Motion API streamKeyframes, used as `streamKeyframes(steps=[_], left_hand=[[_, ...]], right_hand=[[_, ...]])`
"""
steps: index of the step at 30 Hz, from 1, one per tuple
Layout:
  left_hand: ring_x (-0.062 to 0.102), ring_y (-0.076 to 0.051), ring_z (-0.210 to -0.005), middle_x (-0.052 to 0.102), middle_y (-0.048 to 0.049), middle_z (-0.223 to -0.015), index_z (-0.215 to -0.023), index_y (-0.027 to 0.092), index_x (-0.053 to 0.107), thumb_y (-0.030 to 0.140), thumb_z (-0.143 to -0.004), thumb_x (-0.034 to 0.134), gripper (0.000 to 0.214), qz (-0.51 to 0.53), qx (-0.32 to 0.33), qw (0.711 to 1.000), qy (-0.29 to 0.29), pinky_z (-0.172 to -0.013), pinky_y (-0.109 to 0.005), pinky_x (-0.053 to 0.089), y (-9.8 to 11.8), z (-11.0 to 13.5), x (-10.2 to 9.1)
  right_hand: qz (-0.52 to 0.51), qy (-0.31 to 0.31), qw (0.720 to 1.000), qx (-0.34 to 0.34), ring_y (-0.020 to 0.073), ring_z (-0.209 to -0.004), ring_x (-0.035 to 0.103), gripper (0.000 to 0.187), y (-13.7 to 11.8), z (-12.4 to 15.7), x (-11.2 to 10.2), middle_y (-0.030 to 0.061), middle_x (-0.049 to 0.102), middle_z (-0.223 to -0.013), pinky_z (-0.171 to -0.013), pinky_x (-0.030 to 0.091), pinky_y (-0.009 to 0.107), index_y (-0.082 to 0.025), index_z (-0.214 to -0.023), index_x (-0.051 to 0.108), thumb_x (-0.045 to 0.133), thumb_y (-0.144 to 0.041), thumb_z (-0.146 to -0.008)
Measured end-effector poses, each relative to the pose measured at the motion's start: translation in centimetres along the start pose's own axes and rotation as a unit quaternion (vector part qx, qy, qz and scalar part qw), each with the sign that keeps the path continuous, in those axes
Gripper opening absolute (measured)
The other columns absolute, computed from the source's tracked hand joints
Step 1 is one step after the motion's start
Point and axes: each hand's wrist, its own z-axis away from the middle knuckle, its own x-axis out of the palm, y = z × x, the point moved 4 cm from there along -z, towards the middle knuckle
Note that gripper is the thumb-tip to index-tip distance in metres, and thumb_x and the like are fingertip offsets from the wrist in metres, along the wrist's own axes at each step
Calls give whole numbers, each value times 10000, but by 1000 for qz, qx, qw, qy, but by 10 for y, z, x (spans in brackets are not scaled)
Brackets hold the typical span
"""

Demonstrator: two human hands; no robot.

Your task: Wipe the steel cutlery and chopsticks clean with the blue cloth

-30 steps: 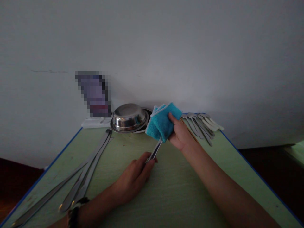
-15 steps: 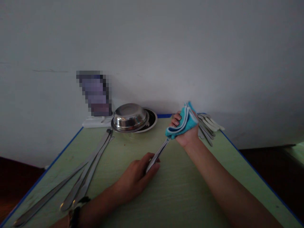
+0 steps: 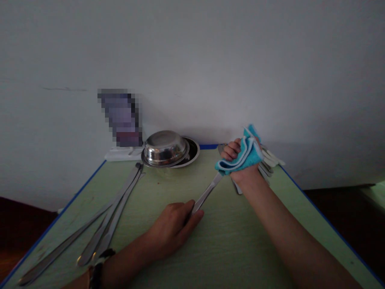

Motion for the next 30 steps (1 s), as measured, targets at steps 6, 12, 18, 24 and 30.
streamKeyframes(steps=[6,12,18,24,30], left_hand=[[458,-107,-553,467,36,-624,-721,180,465,415,-939,296,362,80,-12,997,-2,-528,-221,369,-4,-1,-2],[410,-93,-512,420,51,-586,-714,176,457,424,-935,302,366,108,-20,994,1,-479,-206,333,-11,-2,2],[448,-108,-533,462,34,-608,-721,176,461,418,-936,290,366,78,-21,997,12,-520,-228,361,-10,-2,2],[450,-114,-509,458,34,-578,-724,174,467,405,-931,292,356,57,-18,998,6,-499,-234,348,-5,-5,0],[470,-117,-540,468,31,-596,-703,179,466,407,-934,301,363,34,1,999,2,-542,-239,364,-3,-3,0]], right_hand=[[-23,-22,1000,3,53,-349,202,483,11,4,4,-56,279,-399,-334,189,181,-192,-440,304,268,-445,-849],[-38,-29,998,51,53,-348,169,486,31,11,9,-73,225,-405,-331,173,179,-195,-449,282,279,-458,-857],[-39,-13,994,104,47,-329,188,492,56,20,8,-74,238,-389,-325,164,177,-190,-426,279,332,-448,-841],[-20,13,992,120,52,-313,233,469,56,17,7,-66,284,-368,-319,179,180,-192,-430,300,350,-419,-838],[1,13,999,52,47,-331,243,471,18,4,2,-68,311,-394,-331,216,181,-188,-466,336,349,-486,-832]])
